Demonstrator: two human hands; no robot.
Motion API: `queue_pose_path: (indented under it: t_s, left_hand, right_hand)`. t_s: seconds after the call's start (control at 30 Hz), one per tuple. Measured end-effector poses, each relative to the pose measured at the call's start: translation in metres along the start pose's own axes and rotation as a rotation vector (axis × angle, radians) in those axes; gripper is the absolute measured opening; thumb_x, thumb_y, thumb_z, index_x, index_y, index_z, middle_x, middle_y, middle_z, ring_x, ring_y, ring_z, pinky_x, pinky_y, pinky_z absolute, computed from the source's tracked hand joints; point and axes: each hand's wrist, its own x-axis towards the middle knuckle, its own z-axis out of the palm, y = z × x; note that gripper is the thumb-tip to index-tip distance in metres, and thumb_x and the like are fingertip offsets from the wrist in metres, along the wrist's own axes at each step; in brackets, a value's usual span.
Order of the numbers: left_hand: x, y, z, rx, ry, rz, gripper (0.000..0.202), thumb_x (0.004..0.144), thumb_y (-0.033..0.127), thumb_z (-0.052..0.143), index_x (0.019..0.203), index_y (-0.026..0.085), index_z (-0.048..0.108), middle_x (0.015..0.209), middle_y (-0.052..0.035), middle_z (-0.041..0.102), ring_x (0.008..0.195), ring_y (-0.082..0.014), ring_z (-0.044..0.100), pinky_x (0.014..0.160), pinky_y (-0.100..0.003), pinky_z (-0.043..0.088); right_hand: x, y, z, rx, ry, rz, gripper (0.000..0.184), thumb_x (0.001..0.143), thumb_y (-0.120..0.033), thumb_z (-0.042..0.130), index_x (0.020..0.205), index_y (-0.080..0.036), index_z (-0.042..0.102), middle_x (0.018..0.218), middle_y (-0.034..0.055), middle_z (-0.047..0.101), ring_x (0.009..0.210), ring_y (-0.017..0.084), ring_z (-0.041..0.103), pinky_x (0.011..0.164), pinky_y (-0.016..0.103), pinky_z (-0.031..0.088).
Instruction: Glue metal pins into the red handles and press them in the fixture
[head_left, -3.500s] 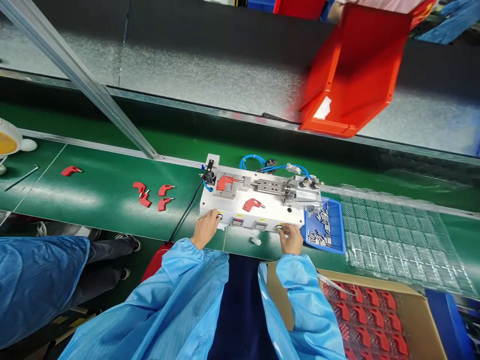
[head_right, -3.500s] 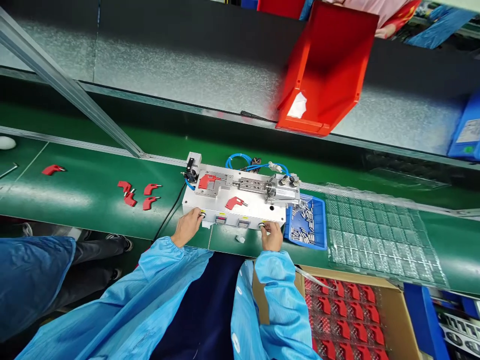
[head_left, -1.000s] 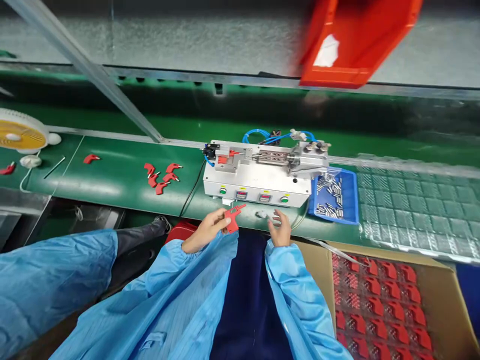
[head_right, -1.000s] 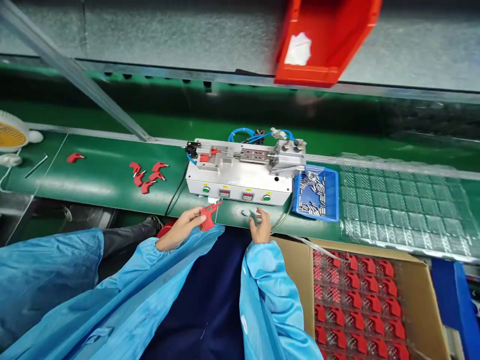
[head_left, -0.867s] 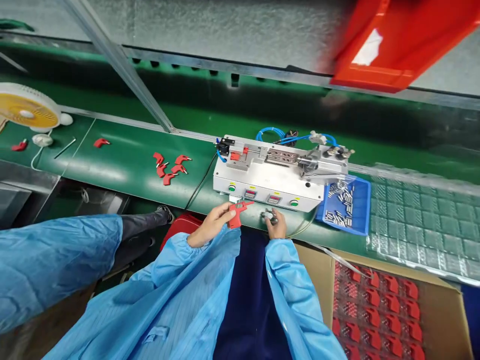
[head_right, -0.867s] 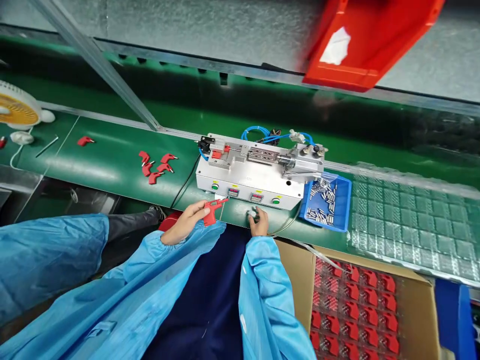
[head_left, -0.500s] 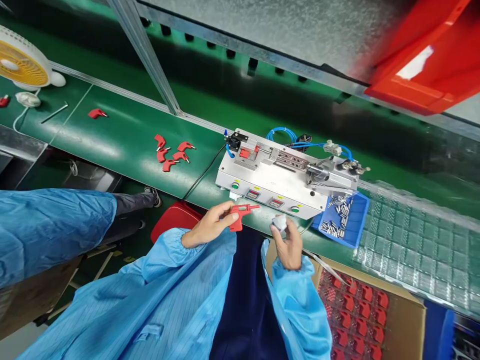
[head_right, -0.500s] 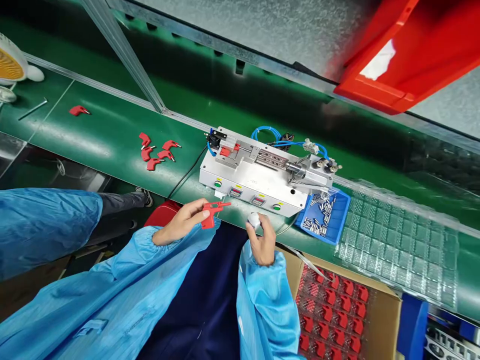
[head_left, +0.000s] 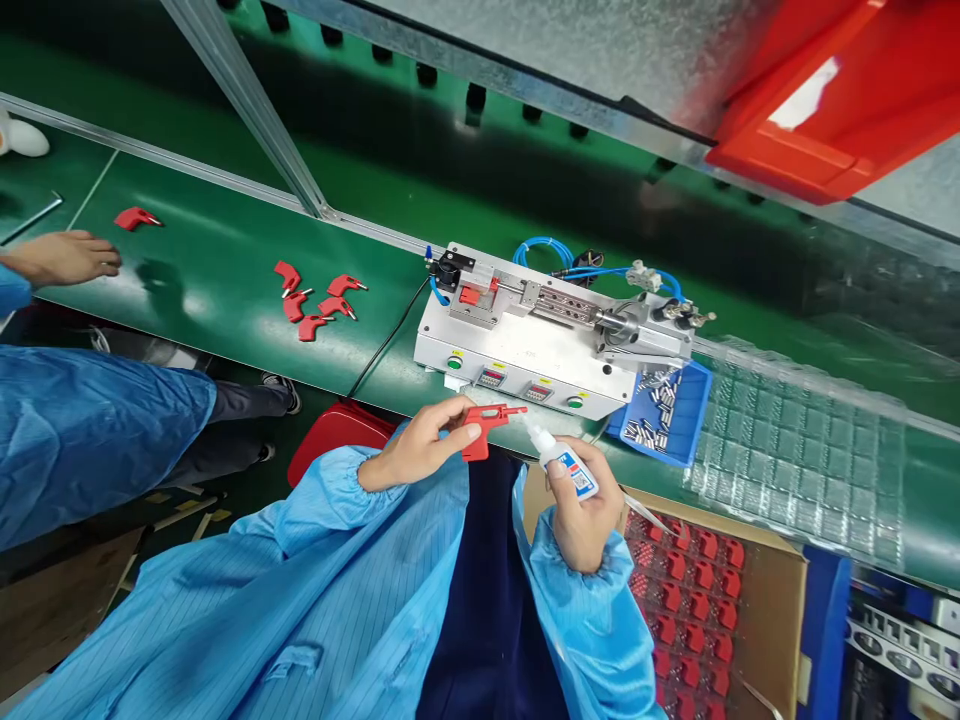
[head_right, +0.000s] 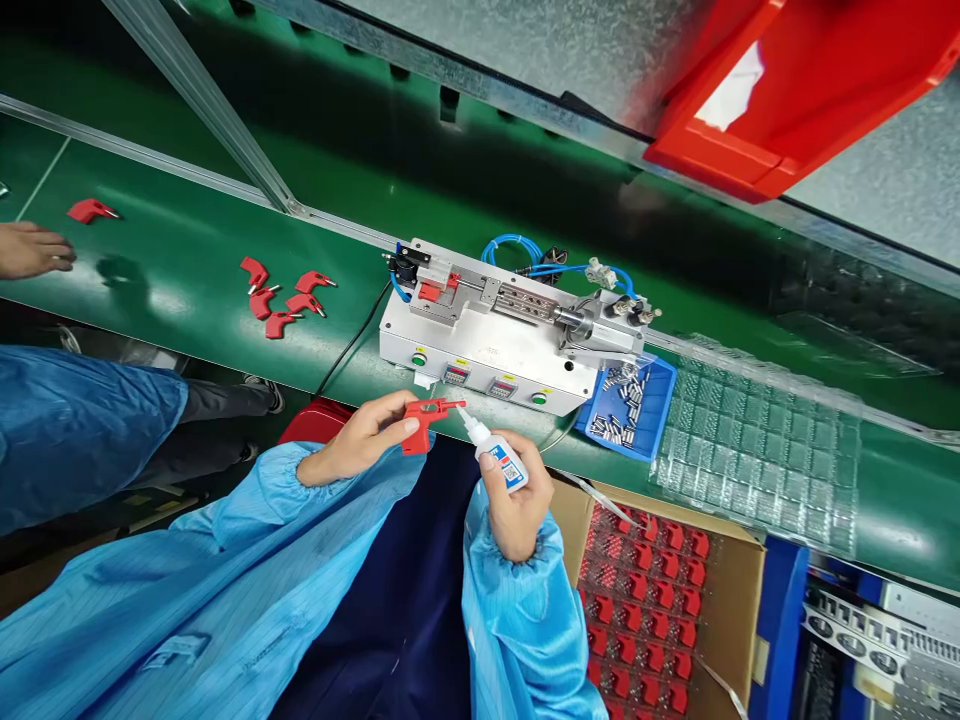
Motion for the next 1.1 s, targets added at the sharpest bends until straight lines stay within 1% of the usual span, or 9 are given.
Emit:
queue_pose_path:
  t_s: [0.17, 0.37, 0.57, 0.7, 0.8, 0.87, 0.93, 1.03, 1.1]
  left_hand:
    - [-0.001, -0.001, 0.0, -0.054, -0.012, -0.002, 0.041, 0.096, 0.057, 0.06, 0.098, 0.017, 0.068, 0.079, 0.0005, 0.056, 0.071, -0.0147, 0.047, 0.067, -0.025, 0.041]
    - [-0.002, -0.001, -0.001, -0.079, 0.003, 0.058, 0.042, 0.096, 0.057, 0.061, 0.105, 0.017, 0.069, 0.086, -0.0018, 0.064, 0.073, -0.0151, 0.053, 0.071, -0.026, 0.046]
    - [-0.003, -0.003, -0.002, 0.003, 0.033, 0.098, 0.042, 0.099, 0.055, 0.059, 0.108, 0.017, 0.07, 0.089, -0.0031, 0.068, 0.077, -0.0166, 0.057, 0.074, -0.027, 0.049]
    - [-0.004, -0.002, -0.001, 0.114, 0.086, 0.15, 0.037, 0.099, 0.053, 0.059, 0.102, 0.017, 0.071, 0.086, -0.0027, 0.066, 0.079, -0.0174, 0.056, 0.075, -0.027, 0.048]
    - [-0.003, -0.002, 0.0, 0.133, 0.109, 0.146, 0.037, 0.097, 0.054, 0.06, 0.099, 0.018, 0.07, 0.087, -0.0033, 0.066, 0.08, -0.0181, 0.056, 0.076, -0.028, 0.047]
    - [-0.001, -0.003, 0.0, 0.091, 0.114, 0.105, 0.039, 0.096, 0.056, 0.061, 0.1, 0.018, 0.07, 0.086, -0.0029, 0.065, 0.079, -0.018, 0.056, 0.075, -0.028, 0.047]
    - [0.002, -0.005, 0.0, 0.021, 0.112, 0.044, 0.041, 0.095, 0.058, 0.062, 0.099, 0.018, 0.069, 0.082, -0.0016, 0.063, 0.075, -0.0167, 0.054, 0.072, -0.027, 0.047]
    - [0.006, -0.009, -0.003, -0.07, 0.1, -0.04, 0.045, 0.09, 0.062, 0.066, 0.093, 0.017, 0.068, 0.077, 0.0, 0.06, 0.071, -0.0147, 0.052, 0.067, -0.025, 0.045]
    - [0.006, -0.012, -0.005, -0.099, 0.1, -0.074, 0.047, 0.088, 0.064, 0.068, 0.09, 0.017, 0.067, 0.075, 0.0006, 0.06, 0.07, -0.0144, 0.052, 0.066, -0.025, 0.045]
  right_hand:
    - [0.003, 0.01, 0.012, 0.198, -0.021, 0.098, 0.038, 0.09, -0.058, 0.067, 0.096, -0.021, 0.07, 0.06, -0.0035, 0.051, 0.047, 0.012, 0.042, 0.045, 0.027, 0.036]
    - [0.005, 0.004, 0.022, 0.357, -0.057, 0.138, 0.035, 0.091, -0.056, 0.066, 0.097, -0.022, 0.067, 0.055, -0.0078, 0.038, 0.045, 0.01, 0.034, 0.044, 0.026, 0.034]
    - [0.007, 0.002, 0.025, 0.354, -0.038, 0.142, 0.035, 0.091, -0.056, 0.067, 0.094, -0.021, 0.066, 0.055, -0.0077, 0.038, 0.045, 0.009, 0.034, 0.044, 0.025, 0.033]
    - [0.006, 0.003, 0.028, 0.368, -0.031, 0.148, 0.034, 0.09, -0.054, 0.069, 0.094, -0.021, 0.067, 0.055, -0.0075, 0.04, 0.045, 0.01, 0.035, 0.044, 0.025, 0.035]
    - [0.007, 0.008, 0.024, 0.37, -0.019, 0.137, 0.033, 0.092, -0.054, 0.066, 0.097, -0.021, 0.067, 0.055, -0.0072, 0.041, 0.045, 0.011, 0.039, 0.045, 0.026, 0.039]
    - [0.013, 0.018, 0.018, 0.336, -0.004, 0.107, 0.034, 0.095, -0.054, 0.062, 0.102, -0.021, 0.067, 0.06, -0.0045, 0.05, 0.051, 0.014, 0.049, 0.052, 0.029, 0.047]
    - [0.022, 0.037, 0.011, 0.296, 0.026, 0.064, 0.034, 0.095, -0.053, 0.062, 0.108, -0.022, 0.065, 0.075, 0.001, 0.064, 0.068, 0.018, 0.064, 0.068, 0.034, 0.056]
    - [0.032, 0.082, 0.008, 0.243, 0.042, 0.046, 0.035, 0.088, -0.049, 0.073, 0.109, -0.024, 0.06, 0.102, 0.008, 0.076, 0.098, 0.024, 0.072, 0.089, 0.042, 0.058]
    - [0.031, 0.117, 0.014, 0.195, 0.002, 0.078, 0.035, 0.085, -0.046, 0.075, 0.104, -0.025, 0.057, 0.107, 0.0102, 0.078, 0.102, 0.025, 0.073, 0.092, 0.044, 0.058]
